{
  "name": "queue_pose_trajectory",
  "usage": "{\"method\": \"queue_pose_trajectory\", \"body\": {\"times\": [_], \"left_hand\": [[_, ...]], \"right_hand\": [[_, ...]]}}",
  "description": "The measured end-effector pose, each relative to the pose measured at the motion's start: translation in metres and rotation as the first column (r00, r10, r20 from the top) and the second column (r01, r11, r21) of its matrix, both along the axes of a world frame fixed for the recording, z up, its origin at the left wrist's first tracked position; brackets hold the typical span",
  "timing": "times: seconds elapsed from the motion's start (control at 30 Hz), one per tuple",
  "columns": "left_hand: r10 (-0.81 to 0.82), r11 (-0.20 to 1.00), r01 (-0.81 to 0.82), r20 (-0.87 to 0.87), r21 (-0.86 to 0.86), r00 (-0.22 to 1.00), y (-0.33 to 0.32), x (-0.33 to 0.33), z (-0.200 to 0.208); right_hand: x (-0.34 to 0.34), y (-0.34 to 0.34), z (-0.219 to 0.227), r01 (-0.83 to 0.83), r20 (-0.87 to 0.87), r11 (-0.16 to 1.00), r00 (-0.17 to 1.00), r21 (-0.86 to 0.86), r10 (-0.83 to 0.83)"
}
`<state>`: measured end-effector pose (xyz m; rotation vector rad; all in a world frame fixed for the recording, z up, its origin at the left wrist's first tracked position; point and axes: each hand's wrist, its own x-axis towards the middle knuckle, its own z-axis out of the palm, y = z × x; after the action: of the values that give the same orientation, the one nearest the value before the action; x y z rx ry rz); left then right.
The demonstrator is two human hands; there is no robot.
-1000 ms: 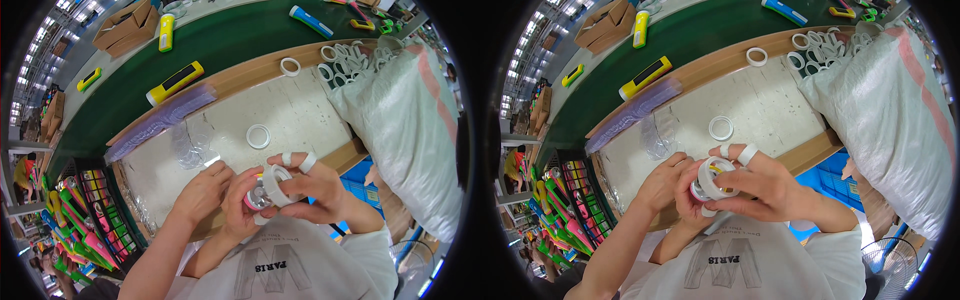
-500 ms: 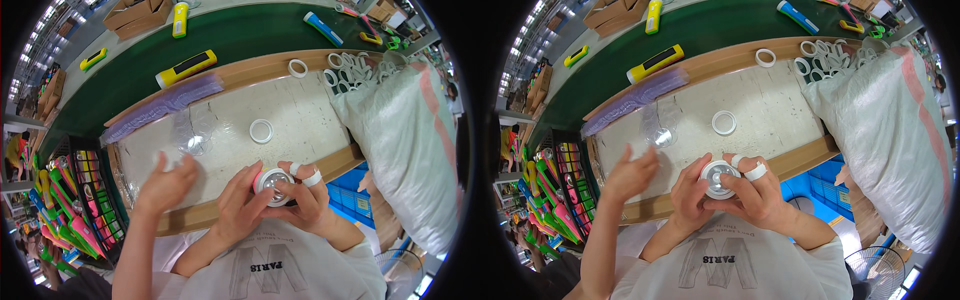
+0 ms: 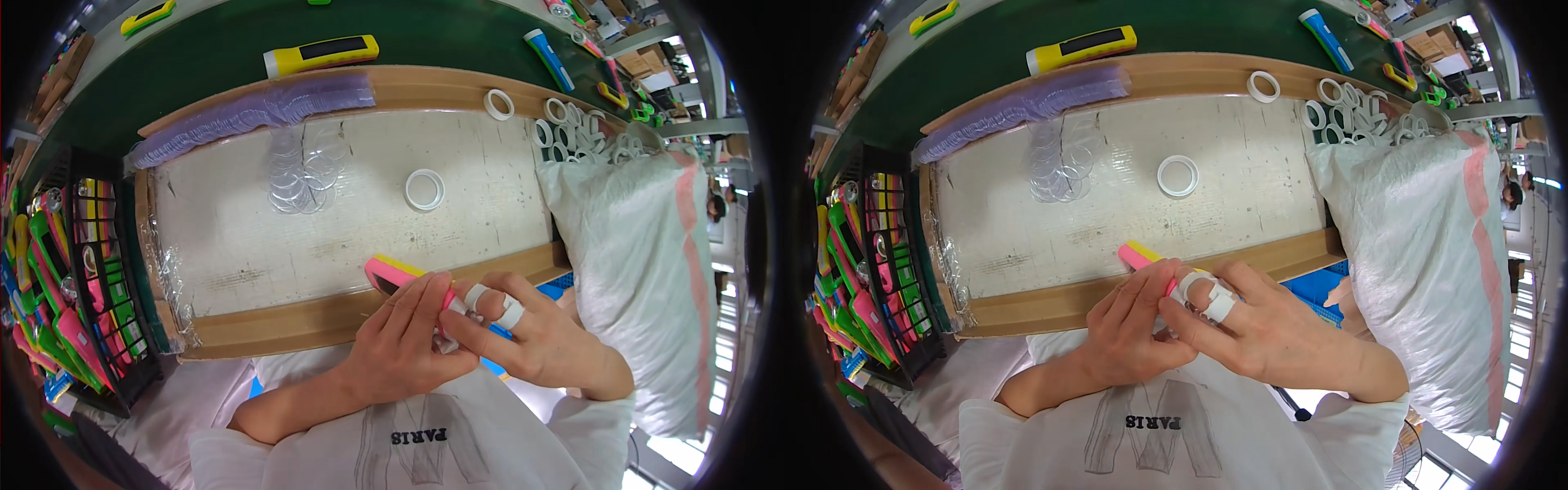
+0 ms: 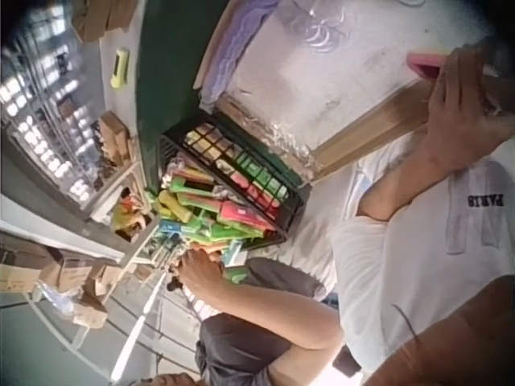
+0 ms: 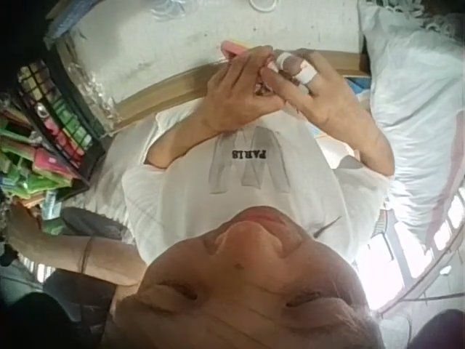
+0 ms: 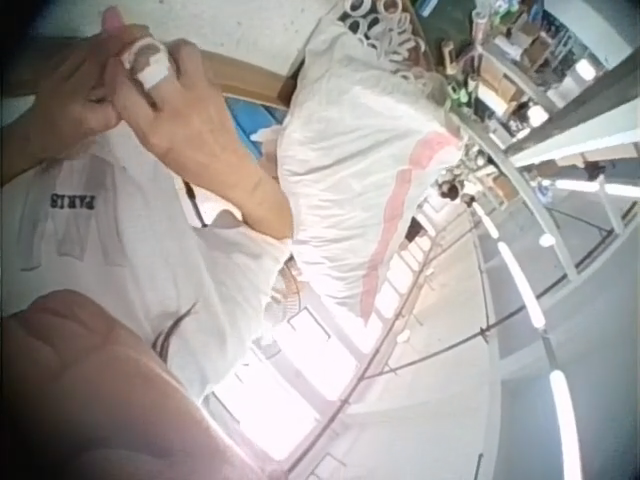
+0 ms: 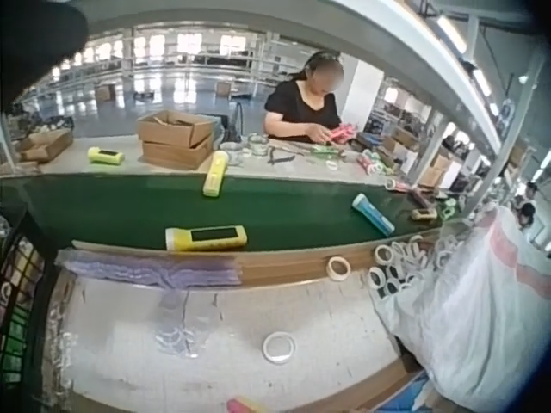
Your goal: Assembling small plastic flashlights by inserting internal components and securing the lens cap ring.
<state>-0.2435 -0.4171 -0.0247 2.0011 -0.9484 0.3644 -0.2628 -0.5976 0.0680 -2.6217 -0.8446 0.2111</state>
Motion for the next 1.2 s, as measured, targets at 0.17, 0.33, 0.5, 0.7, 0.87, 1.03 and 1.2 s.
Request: {"method": "queue_pose_trajectory", "body": {"times": [0.17, 0.33, 0.5, 0.7, 0.87, 1.03, 1.2], "left_hand": [[-0.051, 0.999, 0.051, -0.026, -0.003, 0.998, 0.002, 0.004, -0.002], [-0.017, 0.999, 0.015, -0.04, -0.045, 0.999, -0.002, 0.002, -0.003], [-0.042, 0.998, 0.038, -0.091, -0.04, 0.995, 0.003, 0.006, 0.005], [-0.103, 0.995, 0.102, -0.073, -0.017, 0.992, 0.006, 0.015, 0.0], [-0.05, 0.998, 0.05, -0.01, -0.038, 0.999, -0.002, 0.015, 0.004], [-0.098, 0.994, 0.1, 0.053, -0.041, 0.994, -0.006, 0.019, 0.001], [-0.086, 0.996, 0.088, 0.086, -0.012, 0.993, -0.011, 0.02, 0.0]], "right_hand": [[0.009, 0.0, 0.007, -0.146, 0.089, 0.983, 0.984, -0.113, 0.156], [-0.016, 0.019, 0.009, 0.273, 0.112, 0.933, 0.961, -0.234, -0.253], [-0.003, 0.007, 0.004, -0.065, 0.137, 0.985, 0.987, -0.16, 0.088], [0.012, 0.004, 0.004, -0.09, 0.111, 0.992, 0.989, -0.091, 0.1], [-0.002, 0.014, 0.004, 0.167, 0.213, 0.955, 0.97, -0.246, -0.114], [0.013, -0.005, 0.002, 0.101, 0.126, 0.97, 0.989, -0.223, -0.075], [-0.009, -0.007, -0.007, 0.188, 0.11, 0.948, 0.98, -0.256, -0.165]]}}
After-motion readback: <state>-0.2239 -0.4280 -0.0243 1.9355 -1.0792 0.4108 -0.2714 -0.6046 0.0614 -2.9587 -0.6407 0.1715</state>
